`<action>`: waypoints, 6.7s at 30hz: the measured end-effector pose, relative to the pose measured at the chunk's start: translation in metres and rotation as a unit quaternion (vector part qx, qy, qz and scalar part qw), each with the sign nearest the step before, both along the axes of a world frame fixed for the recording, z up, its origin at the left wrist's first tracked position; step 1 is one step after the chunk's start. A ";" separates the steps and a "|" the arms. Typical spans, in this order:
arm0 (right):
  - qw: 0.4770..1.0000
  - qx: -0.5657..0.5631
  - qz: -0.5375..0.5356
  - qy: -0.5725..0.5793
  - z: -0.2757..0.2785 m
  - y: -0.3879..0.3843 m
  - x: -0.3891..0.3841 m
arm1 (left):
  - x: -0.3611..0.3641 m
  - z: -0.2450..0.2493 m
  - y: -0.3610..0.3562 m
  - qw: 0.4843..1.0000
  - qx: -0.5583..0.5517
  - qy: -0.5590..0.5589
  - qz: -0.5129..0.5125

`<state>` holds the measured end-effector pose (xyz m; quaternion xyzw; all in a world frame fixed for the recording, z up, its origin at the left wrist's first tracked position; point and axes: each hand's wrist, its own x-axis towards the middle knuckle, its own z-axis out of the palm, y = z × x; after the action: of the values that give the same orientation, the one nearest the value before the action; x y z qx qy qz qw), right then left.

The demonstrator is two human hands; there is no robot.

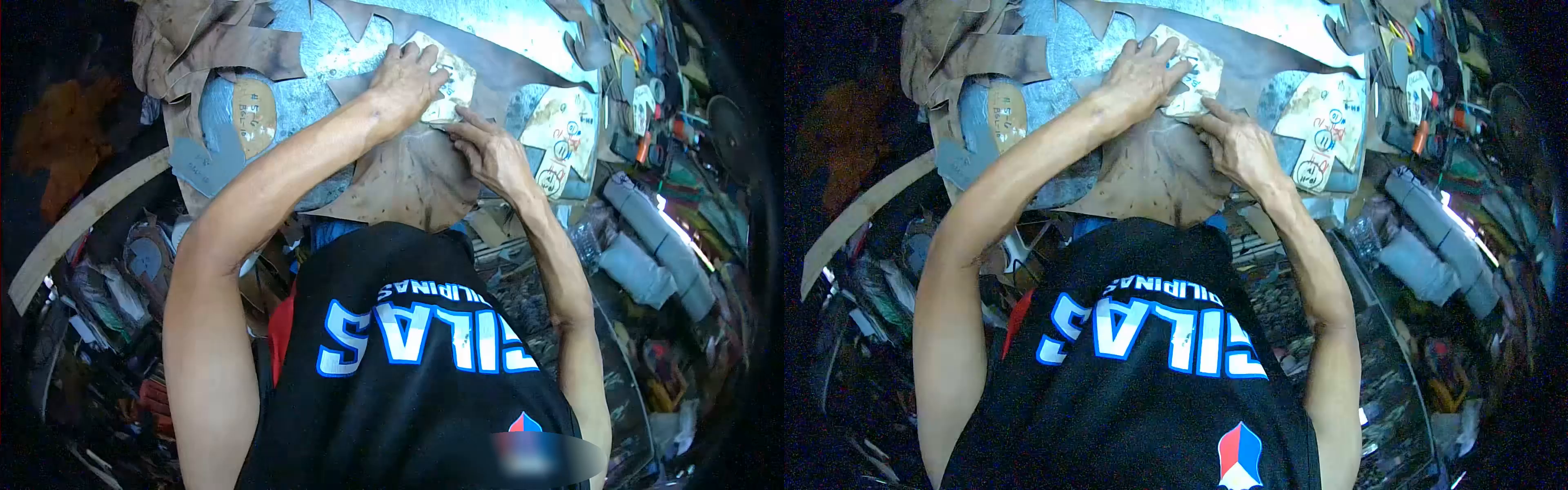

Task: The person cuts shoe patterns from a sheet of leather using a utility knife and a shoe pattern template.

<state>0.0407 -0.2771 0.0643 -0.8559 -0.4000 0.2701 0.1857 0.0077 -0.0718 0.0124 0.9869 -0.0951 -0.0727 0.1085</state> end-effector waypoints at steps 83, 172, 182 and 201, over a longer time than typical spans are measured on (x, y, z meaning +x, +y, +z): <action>0.865 -0.038 0.500 -0.020 -0.008 0.034 0.149 | -0.014 0.002 -0.052 0.972 -0.024 0.043 0.228; 0.989 0.032 0.142 0.001 -0.009 -0.008 0.134 | -0.007 0.019 -0.052 0.963 -0.089 0.096 0.237; 0.960 0.156 0.231 0.021 -0.006 0.091 0.174 | -0.006 0.023 -0.052 0.962 -0.076 0.093 0.246; 0.861 0.102 0.494 -0.058 -0.031 0.152 0.172 | -0.004 0.023 -0.053 0.963 -0.066 0.094 0.242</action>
<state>0.2124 -0.1256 0.0336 -0.5364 -0.8057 0.2341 0.0906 0.0035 -0.1250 0.0356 0.9598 0.1528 -0.1303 0.1960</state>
